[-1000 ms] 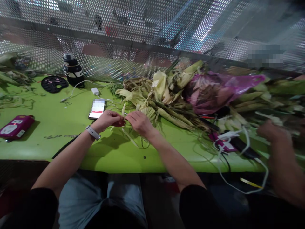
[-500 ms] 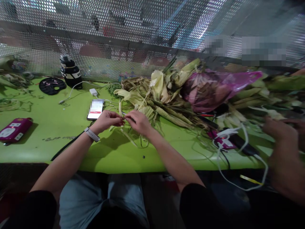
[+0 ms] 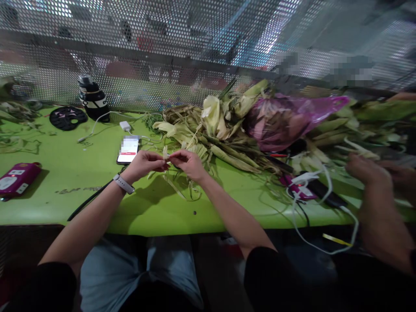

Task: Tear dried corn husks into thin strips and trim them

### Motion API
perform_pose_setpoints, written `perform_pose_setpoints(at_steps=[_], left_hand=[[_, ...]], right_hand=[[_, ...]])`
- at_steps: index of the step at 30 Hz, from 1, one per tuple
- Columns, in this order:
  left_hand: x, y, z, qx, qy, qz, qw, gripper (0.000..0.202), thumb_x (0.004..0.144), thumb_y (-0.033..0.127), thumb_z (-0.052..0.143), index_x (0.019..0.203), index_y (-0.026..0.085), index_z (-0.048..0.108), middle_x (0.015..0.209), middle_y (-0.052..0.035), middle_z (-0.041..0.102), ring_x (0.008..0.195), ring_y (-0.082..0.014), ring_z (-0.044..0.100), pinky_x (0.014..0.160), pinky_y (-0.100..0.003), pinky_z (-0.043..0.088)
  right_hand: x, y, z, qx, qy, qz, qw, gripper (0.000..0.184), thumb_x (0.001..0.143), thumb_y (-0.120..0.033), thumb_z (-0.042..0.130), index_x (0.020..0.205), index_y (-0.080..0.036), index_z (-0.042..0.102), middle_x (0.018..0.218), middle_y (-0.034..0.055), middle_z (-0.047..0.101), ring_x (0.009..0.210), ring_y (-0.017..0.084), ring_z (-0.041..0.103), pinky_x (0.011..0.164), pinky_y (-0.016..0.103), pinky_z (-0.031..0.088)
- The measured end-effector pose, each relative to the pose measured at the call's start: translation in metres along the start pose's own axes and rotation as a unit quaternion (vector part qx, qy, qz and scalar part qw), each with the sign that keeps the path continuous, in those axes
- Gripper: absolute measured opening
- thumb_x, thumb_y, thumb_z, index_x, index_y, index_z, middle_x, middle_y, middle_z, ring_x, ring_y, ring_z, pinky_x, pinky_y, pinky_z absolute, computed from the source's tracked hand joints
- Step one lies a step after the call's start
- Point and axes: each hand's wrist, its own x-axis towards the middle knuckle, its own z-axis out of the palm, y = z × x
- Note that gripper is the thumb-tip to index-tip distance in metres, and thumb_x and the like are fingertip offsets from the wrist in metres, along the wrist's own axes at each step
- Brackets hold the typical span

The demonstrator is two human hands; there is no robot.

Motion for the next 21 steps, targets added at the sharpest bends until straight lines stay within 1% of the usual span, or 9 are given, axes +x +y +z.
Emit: perform_pose_setpoints(at_steps=[3, 9, 16, 21], left_hand=[[0.0, -0.002, 0.0, 0.001, -0.011, 0.01, 1.0, 0.015, 0.071, 0.022, 0.075, 0.08, 0.01, 0.074, 0.077, -0.009, 0.076, 0.071, -0.0156, 0.072, 0.078, -0.031, 0.059], [0.003, -0.007, -0.001, -0.022, -0.007, 0.022, 0.999, 0.018, 0.069, 0.024, 0.078, 0.08, 0.01, 0.074, 0.077, -0.0087, 0.075, 0.072, -0.0153, 0.071, 0.079, -0.031, 0.058], [0.005, -0.011, -0.004, -0.035, -0.004, 0.014, 0.999, 0.023, 0.065, 0.029, 0.082, 0.078, 0.011, 0.074, 0.077, -0.0083, 0.075, 0.071, -0.015, 0.071, 0.08, -0.032, 0.058], [0.005, -0.011, -0.004, -0.016, -0.015, 0.026, 0.999, 0.027, 0.068, 0.033, 0.081, 0.083, 0.012, 0.075, 0.082, -0.0094, 0.076, 0.075, -0.0165, 0.072, 0.08, -0.033, 0.059]], right_hand=[[0.001, 0.003, 0.0, 0.021, -0.003, 0.005, 1.0, 0.028, 0.072, -0.043, 0.074, 0.084, -0.019, 0.069, 0.083, 0.0027, 0.069, 0.078, 0.015, 0.063, 0.079, 0.034, 0.052], [0.003, 0.005, 0.001, 0.058, 0.0, 0.032, 0.998, 0.028, 0.07, -0.04, 0.076, 0.084, -0.018, 0.067, 0.082, 0.0019, 0.069, 0.076, 0.013, 0.062, 0.079, 0.033, 0.052], [0.001, 0.002, 0.005, 0.047, 0.007, 0.031, 0.998, 0.024, 0.071, -0.035, 0.074, 0.084, -0.017, 0.065, 0.081, 0.0016, 0.067, 0.075, 0.013, 0.062, 0.077, 0.032, 0.052], [-0.002, -0.005, 0.007, 0.046, 0.021, 0.035, 0.998, 0.021, 0.073, -0.032, 0.07, 0.085, -0.016, 0.064, 0.079, 0.0012, 0.065, 0.073, 0.012, 0.06, 0.072, 0.029, 0.052]])
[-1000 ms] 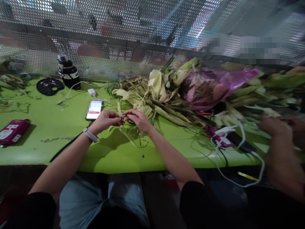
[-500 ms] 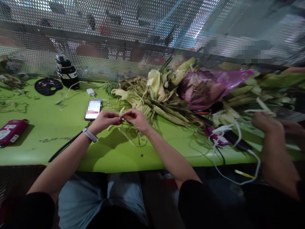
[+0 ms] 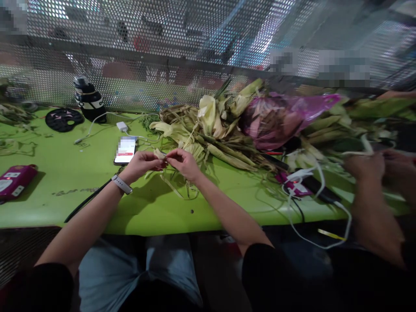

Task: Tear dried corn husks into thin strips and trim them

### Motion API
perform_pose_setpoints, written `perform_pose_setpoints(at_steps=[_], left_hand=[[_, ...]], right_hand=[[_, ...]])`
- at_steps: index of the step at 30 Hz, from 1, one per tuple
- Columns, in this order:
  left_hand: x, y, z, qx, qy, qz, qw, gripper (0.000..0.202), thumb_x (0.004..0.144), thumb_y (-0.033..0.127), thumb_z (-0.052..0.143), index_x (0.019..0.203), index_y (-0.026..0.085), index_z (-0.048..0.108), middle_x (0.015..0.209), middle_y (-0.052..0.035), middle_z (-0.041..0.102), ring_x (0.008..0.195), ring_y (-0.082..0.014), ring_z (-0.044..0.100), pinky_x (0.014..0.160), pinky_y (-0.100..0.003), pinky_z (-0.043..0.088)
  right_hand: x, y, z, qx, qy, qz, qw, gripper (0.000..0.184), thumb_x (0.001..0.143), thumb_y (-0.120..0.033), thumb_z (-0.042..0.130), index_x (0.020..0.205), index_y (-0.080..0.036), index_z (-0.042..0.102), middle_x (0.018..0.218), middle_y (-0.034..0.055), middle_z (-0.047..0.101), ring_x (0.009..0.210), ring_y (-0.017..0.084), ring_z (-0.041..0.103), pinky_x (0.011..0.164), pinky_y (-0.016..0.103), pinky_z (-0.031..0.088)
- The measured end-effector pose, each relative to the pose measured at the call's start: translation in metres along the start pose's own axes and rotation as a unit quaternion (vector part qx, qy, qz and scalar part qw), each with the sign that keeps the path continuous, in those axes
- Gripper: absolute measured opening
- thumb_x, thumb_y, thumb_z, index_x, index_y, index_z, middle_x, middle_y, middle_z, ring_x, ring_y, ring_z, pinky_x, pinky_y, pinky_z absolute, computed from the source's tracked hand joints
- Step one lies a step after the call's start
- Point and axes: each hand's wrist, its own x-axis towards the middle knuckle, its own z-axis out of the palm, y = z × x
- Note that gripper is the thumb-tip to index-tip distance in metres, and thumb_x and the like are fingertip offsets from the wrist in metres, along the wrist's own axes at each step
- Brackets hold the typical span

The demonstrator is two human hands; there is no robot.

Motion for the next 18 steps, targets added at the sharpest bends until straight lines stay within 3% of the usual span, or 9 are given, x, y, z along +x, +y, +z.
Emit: perform_pose_setpoints(at_steps=[18], left_hand=[[0.0025, -0.0038, 0.0017, -0.03, 0.017, -0.011, 0.999, 0.018, 0.065, 0.027, 0.081, 0.075, 0.014, 0.073, 0.073, -0.0057, 0.074, 0.068, -0.0137, 0.069, 0.078, -0.032, 0.058]], right_hand=[[0.0018, 0.0051, 0.0035, -0.002, -0.006, 0.007, 1.0, 0.021, 0.073, -0.034, 0.067, 0.087, -0.018, 0.062, 0.079, 0.0005, 0.065, 0.072, 0.012, 0.059, 0.07, 0.029, 0.052]])
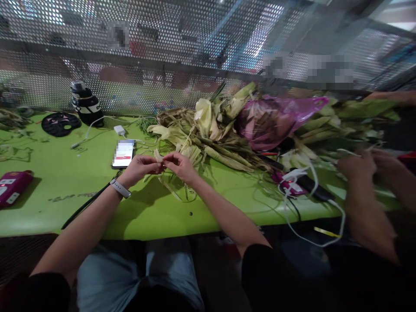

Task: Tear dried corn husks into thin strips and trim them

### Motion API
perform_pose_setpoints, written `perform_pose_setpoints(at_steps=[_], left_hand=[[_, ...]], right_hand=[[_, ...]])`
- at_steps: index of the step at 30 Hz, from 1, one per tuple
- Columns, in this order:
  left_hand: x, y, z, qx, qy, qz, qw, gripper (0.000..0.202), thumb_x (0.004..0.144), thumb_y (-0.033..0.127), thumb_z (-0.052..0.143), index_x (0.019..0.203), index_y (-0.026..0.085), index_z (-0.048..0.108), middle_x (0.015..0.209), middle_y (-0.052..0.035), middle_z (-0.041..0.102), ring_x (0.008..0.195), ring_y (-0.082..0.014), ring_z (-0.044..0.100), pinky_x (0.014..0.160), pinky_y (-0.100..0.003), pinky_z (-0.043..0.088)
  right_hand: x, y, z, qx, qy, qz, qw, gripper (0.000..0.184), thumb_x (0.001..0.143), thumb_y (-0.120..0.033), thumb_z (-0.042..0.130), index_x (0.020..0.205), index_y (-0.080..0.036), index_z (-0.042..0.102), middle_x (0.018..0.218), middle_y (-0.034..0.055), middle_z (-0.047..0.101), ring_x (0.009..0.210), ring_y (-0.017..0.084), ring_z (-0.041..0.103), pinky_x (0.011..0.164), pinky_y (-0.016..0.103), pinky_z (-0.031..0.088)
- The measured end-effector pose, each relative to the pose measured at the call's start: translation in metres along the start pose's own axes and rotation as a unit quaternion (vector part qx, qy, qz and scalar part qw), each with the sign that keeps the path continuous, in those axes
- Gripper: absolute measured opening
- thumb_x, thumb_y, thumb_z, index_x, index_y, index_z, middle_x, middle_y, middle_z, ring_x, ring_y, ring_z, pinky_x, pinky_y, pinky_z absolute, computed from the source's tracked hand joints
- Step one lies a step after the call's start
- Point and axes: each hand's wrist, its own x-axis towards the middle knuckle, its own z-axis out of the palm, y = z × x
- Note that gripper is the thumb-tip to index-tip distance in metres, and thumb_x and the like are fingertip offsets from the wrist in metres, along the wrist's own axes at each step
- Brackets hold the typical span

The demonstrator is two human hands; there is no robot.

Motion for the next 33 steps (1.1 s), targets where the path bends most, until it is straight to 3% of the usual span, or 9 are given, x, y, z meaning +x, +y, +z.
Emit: perform_pose_setpoints(at_steps=[13, 17, 21, 24, 29, 33], left_hand=[[-0.002, 0.003, 0.005, 0.057, 0.026, 0.019, 0.998, 0.017, 0.069, 0.026, 0.076, 0.078, 0.013, 0.07, 0.073, -0.0035, 0.071, 0.067, -0.0135, 0.068, 0.067, -0.027, 0.058], [0.002, -0.003, 0.002, 0.006, 0.028, -0.013, 1.0, 0.016, 0.069, 0.024, 0.076, 0.079, 0.012, 0.071, 0.073, -0.0044, 0.072, 0.066, -0.0137, 0.069, 0.068, -0.027, 0.058], [0.004, -0.004, -0.003, -0.095, 0.029, -0.085, 0.991, 0.01, 0.072, 0.016, 0.075, 0.081, 0.011, 0.072, 0.079, -0.0073, 0.074, 0.067, -0.0118, 0.069, 0.069, -0.023, 0.058], [0.004, -0.003, -0.007, -0.162, 0.018, -0.107, 0.981, 0.004, 0.078, 0.012, 0.07, 0.08, 0.01, 0.072, 0.082, -0.009, 0.074, 0.069, -0.0102, 0.069, 0.068, -0.018, 0.057], [0.005, -0.002, -0.009, -0.215, -0.013, -0.113, 0.97, 0.005, 0.081, 0.01, 0.067, 0.082, 0.009, 0.072, 0.08, -0.0077, 0.074, 0.071, -0.0096, 0.07, 0.067, -0.015, 0.057], [0.005, -0.002, -0.008, -0.231, -0.008, -0.12, 0.966, 0.008, 0.082, 0.007, 0.064, 0.079, 0.008, 0.071, 0.074, -0.0061, 0.072, 0.065, -0.0082, 0.068, 0.064, -0.014, 0.057]], right_hand=[[0.001, 0.012, 0.001, -0.035, -0.014, -0.038, 0.999, 0.026, 0.077, -0.035, 0.065, 0.096, -0.017, 0.06, 0.081, 0.0005, 0.062, 0.073, 0.012, 0.058, 0.07, 0.028, 0.05], [0.0, 0.011, 0.0, -0.05, -0.005, -0.039, 0.998, 0.024, 0.078, -0.034, 0.064, 0.096, -0.018, 0.06, 0.08, 0.0, 0.061, 0.073, 0.013, 0.058, 0.07, 0.027, 0.05], [-0.002, 0.005, -0.003, -0.098, 0.054, -0.061, 0.992, 0.023, 0.081, -0.034, 0.062, 0.097, -0.019, 0.059, 0.079, -0.0005, 0.059, 0.07, 0.012, 0.056, 0.068, 0.026, 0.048], [-0.005, -0.003, -0.008, -0.162, 0.071, -0.146, 0.973, 0.019, 0.085, -0.034, 0.06, 0.097, -0.019, 0.06, 0.086, 0.002, 0.06, 0.075, 0.013, 0.058, 0.072, 0.028, 0.05], [-0.004, -0.008, -0.015, -0.288, 0.011, -0.307, 0.907, 0.014, 0.091, -0.029, 0.056, 0.098, -0.02, 0.064, 0.091, 0.0054, 0.062, 0.089, 0.016, 0.058, 0.079, 0.031, 0.05], [-0.003, -0.004, -0.015, -0.353, -0.014, -0.331, 0.875, 0.016, 0.094, -0.027, 0.053, 0.101, -0.02, 0.065, 0.095, 0.0071, 0.063, 0.092, 0.017, 0.059, 0.08, 0.031, 0.05]])
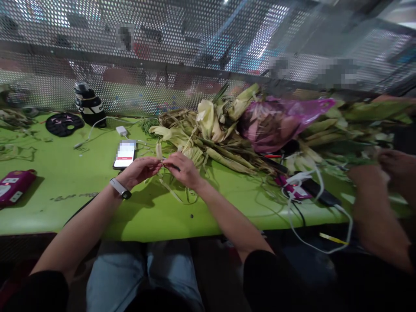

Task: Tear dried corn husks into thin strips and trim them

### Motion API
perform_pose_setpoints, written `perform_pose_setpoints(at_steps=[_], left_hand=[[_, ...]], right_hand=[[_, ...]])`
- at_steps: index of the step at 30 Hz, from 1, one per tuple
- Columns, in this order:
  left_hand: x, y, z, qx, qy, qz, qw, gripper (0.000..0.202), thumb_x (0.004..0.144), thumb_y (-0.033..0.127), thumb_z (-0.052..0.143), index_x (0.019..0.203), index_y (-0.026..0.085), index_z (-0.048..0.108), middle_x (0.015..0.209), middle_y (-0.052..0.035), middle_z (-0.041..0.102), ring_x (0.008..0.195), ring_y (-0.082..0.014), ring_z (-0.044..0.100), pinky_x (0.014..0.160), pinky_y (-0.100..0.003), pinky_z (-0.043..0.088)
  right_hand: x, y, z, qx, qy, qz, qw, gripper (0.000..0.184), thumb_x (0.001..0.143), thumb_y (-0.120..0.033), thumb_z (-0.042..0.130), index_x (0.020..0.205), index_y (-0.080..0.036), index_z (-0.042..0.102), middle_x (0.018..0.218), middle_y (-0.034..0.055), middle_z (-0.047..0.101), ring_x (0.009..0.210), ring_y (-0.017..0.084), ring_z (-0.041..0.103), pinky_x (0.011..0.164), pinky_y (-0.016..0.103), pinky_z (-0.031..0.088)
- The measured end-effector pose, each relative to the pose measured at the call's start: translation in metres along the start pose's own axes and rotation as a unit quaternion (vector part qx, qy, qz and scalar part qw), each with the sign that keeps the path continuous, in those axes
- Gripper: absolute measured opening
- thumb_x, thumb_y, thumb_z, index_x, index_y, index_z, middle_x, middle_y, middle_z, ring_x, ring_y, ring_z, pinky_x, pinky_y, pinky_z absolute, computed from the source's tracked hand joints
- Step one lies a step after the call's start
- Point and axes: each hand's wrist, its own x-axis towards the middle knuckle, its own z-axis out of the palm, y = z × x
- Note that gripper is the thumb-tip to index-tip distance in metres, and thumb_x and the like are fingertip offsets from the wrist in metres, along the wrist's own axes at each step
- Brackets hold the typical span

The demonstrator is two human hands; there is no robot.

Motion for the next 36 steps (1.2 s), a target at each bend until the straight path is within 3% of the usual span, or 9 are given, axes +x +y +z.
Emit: perform_pose_setpoints(at_steps=[7, 17, 26, 36], left_hand=[[-0.001, 0.001, 0.0, 0.004, -0.026, -0.017, 1.0, 0.011, 0.084, 0.005, 0.06, 0.082, 0.005, 0.07, 0.076, -0.0083, 0.073, 0.066, -0.0105, 0.07, 0.064, -0.017, 0.058], [-0.004, 0.002, 0.005, -0.019, -0.001, -0.03, 0.999, 0.015, 0.085, 0.001, 0.056, 0.081, 0.005, 0.07, 0.074, -0.0089, 0.073, 0.065, -0.0108, 0.07, 0.063, -0.016, 0.058], [-0.005, 0.001, 0.012, -0.048, 0.037, -0.049, 0.997, 0.021, 0.087, 0.002, 0.052, 0.076, 0.005, 0.07, 0.07, -0.0098, 0.073, 0.061, -0.011, 0.07, 0.062, -0.015, 0.058], [-0.008, 0.003, 0.017, -0.063, 0.032, -0.058, 0.996, 0.021, 0.086, 0.001, 0.051, 0.076, 0.005, 0.069, 0.068, -0.0091, 0.072, 0.059, -0.0104, 0.069, 0.06, -0.015, 0.058]], right_hand=[[0.0, -0.001, 0.003, -0.035, 0.017, -0.019, 0.999, 0.015, 0.094, -0.028, 0.054, 0.098, -0.019, 0.066, 0.088, 0.0064, 0.064, 0.083, 0.016, 0.059, 0.073, 0.029, 0.051], [0.001, 0.0, 0.001, -0.063, 0.023, -0.042, 0.997, 0.013, 0.094, -0.027, 0.053, 0.096, -0.022, 0.065, 0.087, 0.0046, 0.065, 0.082, 0.016, 0.061, 0.074, 0.029, 0.053], [0.0, -0.002, 0.001, -0.116, 0.064, -0.095, 0.987, 0.011, 0.093, -0.023, 0.054, 0.096, -0.019, 0.064, 0.087, 0.0063, 0.067, 0.081, 0.016, 0.061, 0.072, 0.029, 0.053], [-0.002, -0.001, 0.0, -0.152, 0.051, -0.097, 0.982, 0.012, 0.093, -0.022, 0.055, 0.097, -0.019, 0.065, 0.09, 0.0075, 0.067, 0.081, 0.018, 0.06, 0.073, 0.031, 0.051]])
